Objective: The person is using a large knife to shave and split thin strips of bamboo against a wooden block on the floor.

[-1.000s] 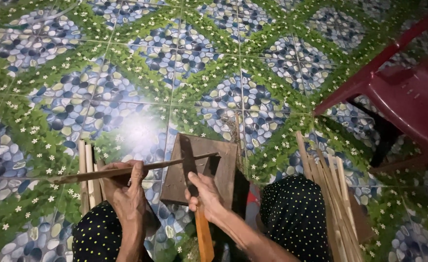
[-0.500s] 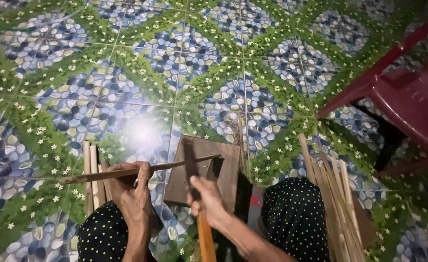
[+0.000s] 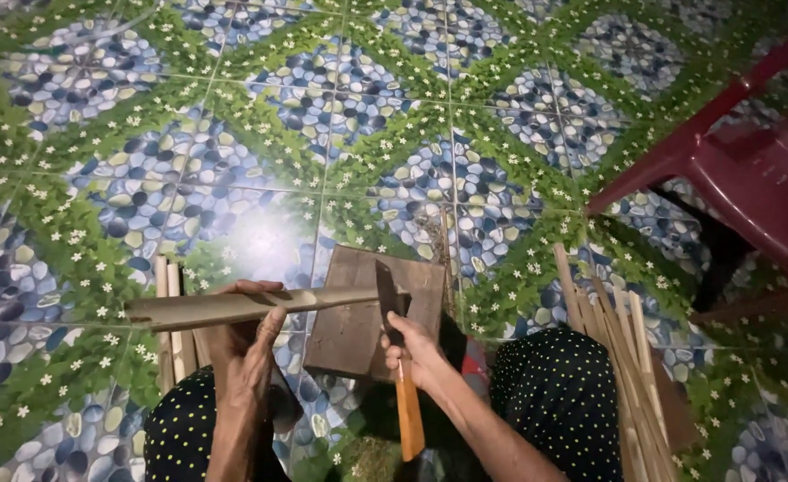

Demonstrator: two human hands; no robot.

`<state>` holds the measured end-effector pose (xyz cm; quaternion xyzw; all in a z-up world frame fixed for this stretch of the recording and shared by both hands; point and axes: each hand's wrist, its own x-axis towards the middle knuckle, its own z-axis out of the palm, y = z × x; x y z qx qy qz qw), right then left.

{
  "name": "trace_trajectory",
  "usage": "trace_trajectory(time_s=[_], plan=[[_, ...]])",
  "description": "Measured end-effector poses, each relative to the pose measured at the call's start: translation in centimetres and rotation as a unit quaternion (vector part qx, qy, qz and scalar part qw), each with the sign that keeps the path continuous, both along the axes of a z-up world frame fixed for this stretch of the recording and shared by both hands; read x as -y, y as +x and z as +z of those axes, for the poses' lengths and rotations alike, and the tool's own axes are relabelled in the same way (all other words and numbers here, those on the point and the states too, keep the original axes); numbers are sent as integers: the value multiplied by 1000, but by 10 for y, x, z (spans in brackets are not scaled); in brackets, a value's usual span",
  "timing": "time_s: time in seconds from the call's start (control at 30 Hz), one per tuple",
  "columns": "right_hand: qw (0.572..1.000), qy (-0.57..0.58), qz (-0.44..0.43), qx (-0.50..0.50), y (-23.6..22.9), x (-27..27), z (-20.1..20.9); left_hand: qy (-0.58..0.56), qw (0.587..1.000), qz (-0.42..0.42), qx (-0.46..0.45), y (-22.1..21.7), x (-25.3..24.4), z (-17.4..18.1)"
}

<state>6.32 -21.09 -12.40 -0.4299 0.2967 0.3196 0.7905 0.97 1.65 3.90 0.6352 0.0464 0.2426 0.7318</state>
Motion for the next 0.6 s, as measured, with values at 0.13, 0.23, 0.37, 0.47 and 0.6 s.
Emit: trace_trajectory(time_s=[0.13,0.23,0.37,0.47,0.6], plan=[[998,-5,47,29,-15,-18,70,-22,999,-26,13,-1,2,4],[995,6,83,58,-27,-31,108,-11,999,-35,1,-3,3,8],[994,18,86,66,-37,-40,118,4,999,-32,-6,-4,4,6],[991,79,95,59,-47,-47,130,11,1000,-22,-6,-3,4,5],[984,125,95,86,-38,-39,121,-16,999,-36,16,-3,3,1]])
